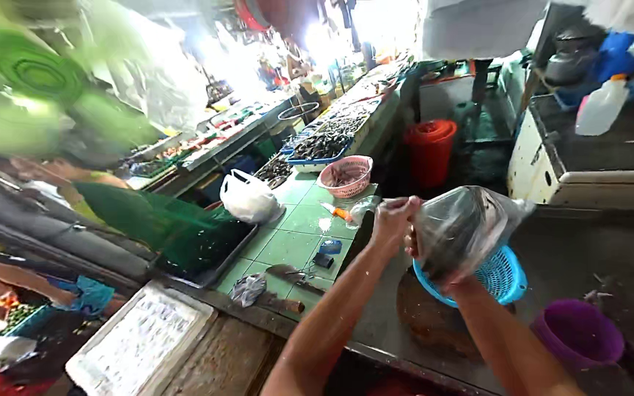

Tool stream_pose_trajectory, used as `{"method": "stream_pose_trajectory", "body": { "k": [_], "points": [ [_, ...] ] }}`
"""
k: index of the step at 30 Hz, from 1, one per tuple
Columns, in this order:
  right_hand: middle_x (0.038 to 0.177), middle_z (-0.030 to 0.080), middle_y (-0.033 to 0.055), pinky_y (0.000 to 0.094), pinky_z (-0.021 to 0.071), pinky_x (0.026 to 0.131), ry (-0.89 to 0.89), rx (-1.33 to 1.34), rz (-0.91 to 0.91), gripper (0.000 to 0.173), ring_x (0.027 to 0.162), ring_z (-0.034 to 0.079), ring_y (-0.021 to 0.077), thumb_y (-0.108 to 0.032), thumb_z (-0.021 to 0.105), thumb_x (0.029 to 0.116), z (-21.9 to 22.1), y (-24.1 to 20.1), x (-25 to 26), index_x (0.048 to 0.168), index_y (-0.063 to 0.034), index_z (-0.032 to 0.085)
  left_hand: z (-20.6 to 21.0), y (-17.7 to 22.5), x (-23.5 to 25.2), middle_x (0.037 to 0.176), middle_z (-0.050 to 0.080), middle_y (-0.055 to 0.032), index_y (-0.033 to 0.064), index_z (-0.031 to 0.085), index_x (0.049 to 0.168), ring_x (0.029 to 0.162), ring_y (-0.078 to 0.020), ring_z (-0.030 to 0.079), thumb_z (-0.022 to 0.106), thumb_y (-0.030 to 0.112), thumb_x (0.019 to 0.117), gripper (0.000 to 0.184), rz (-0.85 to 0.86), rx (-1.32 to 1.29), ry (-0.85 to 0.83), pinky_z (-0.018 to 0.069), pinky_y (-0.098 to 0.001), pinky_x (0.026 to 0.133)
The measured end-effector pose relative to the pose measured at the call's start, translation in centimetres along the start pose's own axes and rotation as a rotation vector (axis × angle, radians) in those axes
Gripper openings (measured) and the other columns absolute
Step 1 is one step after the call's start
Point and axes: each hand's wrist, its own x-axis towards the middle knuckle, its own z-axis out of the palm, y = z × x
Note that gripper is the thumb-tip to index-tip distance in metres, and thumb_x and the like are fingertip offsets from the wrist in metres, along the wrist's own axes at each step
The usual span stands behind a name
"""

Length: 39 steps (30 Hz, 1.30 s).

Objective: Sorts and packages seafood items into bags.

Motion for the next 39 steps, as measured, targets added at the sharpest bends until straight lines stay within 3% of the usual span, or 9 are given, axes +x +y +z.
{"method": "stream_pose_trajectory", "body": {
  "k": [4, 6, 9, 15, 19, 28, 32, 34, 39],
  "points": [
    [0.065, 0.06, -0.008, 0.0228, 0.0512, 0.054, 0.073, 0.156, 0.175, 0.045, 0.055, 0.056, 0.004, -0.043, 0.038, 0.1096, -4.0, 1.1, -2.4, 0.083, -0.0201, 0.066, 5.5, -7.2, -0.4, 0.092, 0.076, -0.0059, 0.0035, 0.077, 0.095, 0.086, -0.0129, 0.071, 0.071, 0.019, 0.0967, 0.017, 0.178, 0.085, 0.037, 0.0603, -0.0357, 0.083],
    [0.059, 0.05, -0.0084, 0.0238, 0.0462, 0.048, 0.24, 0.091, 0.216, 0.053, 0.048, 0.047, 0.0054, -0.046, 0.022, 0.1122, -5.8, -0.3, -5.1, 0.081, -0.0213, 0.057, 8.1, -10.2, -0.2, 0.098, 0.077, -0.0042, 0.0059, 0.08, 0.093, 0.095, -0.0109, 0.072, 0.073, 0.019, 0.0949, 0.015, 0.229, 0.179, -0.05, 0.0587, -0.0345, 0.09],
    [0.056, 0.041, -0.0059, 0.0278, 0.0428, 0.043, 0.523, -0.406, 0.186, 0.043, 0.043, 0.038, 0.0084, -0.036, 0.032, 0.1134, -9.6, -2.8, -6.6, 0.085, -0.0124, 0.054, 10.8, -13.4, 1.4, 0.1, 0.077, -0.0017, 0.0124, 0.081, 0.095, 0.1, -0.013, 0.07, 0.069, 0.029, 0.0964, 0.02, 0.179, 0.478, -0.242, 0.0541, -0.0405, 0.096],
    [0.068, 0.06, 0.0039, 0.0339, 0.0516, 0.047, 0.575, -1.02, 0.171, 0.041, 0.05, 0.055, 0.014, -0.03, 0.044, 0.1115, -14.6, -3.9, -4.3, 0.097, -0.0002, 0.068, 11.5, -17.6, 5.2, 0.105, 0.073, -0.0119, 0.0032, 0.073, 0.103, 0.109, -0.0257, 0.067, 0.055, 0.028, 0.1051, 0.03, 0.338, 0.803, -0.615, 0.0491, -0.0454, 0.103],
    [0.113, 0.071, 0.0126, 0.0407, 0.0581, 0.067, 0.531, -0.867, 0.295, 0.034, 0.084, 0.07, 0.0234, -0.021, 0.048, 0.11, -17.2, -2.7, -4.3, 0.139, -0.01, 0.061, 11.9, -21.5, 3.8, 0.118, 0.067, -0.0212, -0.0042, 0.064, 0.12, 0.119, -0.0325, 0.063, 0.05, 0.021, 0.1081, 0.031, 0.206, 0.64, -0.685, 0.046, -0.05, 0.109],
    [0.086, 0.067, 0.01, 0.033, 0.0542, 0.06, 0.583, -0.885, 0.394, 0.023, 0.069, 0.063, 0.0162, -0.015, 0.051, 0.1087, -20.7, -0.8, -5.4, 0.113, 0.0019, 0.067, 14.6, -24.4, 0.9, 0.114, 0.068, -0.0212, -0.0024, 0.064, 0.116, 0.114, -0.0335, 0.066, 0.049, 0.017, 0.1053, 0.026, 0.068, 0.556, -0.441, 0.0518, -0.0497, 0.103],
    [0.094, 0.071, 0.0132, 0.04, 0.0585, 0.062, 0.635, -0.713, 0.333, 0.022, 0.075, 0.069, 0.0226, -0.017, 0.049, 0.1093, -19.2, -0.7, -5.4, 0.122, -0.0036, 0.061, 15.1, -25.2, 0.6, 0.099, 0.07, -0.0161, -0.0005, 0.067, 0.1, 0.097, -0.0284, 0.069, 0.066, 0.021, 0.0949, 0.022, -0.043, 0.433, -0.247, 0.0561, -0.0473, 0.091],
    [0.103, 0.071, 0.0158, 0.0432, 0.0603, 0.065, 0.557, -0.839, 0.356, 0.033, 0.078, 0.071, 0.0259, -0.014, 0.054, 0.1068, -18.8, -1.4, -4.9, 0.139, -0.0075, 0.053, 14.7, -25.2, 0.9, 0.096, 0.071, -0.0135, 0.0013, 0.07, 0.1, 0.093, -0.0252, 0.07, 0.068, 0.021, 0.0938, 0.021, -0.088, 0.37, -0.202, 0.0569, -0.0453, 0.088],
    [0.096, 0.073, 0.0133, 0.0475, 0.0592, 0.085, 0.259, -1.578, 0.378, 0.022, 0.086, 0.071, 0.0249, -0.017, 0.058, 0.1026, -18.3, -3.5, -2.0, 0.106, -0.0017, 0.073, 14.1, -25.6, 0.2, 0.103, 0.075, -0.0109, 0.0028, 0.067, 0.123, 0.095, -0.0204, 0.074, 0.061, 0.008, 0.0975, 0.026, -0.101, 0.203, -0.332, 0.0594, -0.0427, 0.093]
  ]
}}
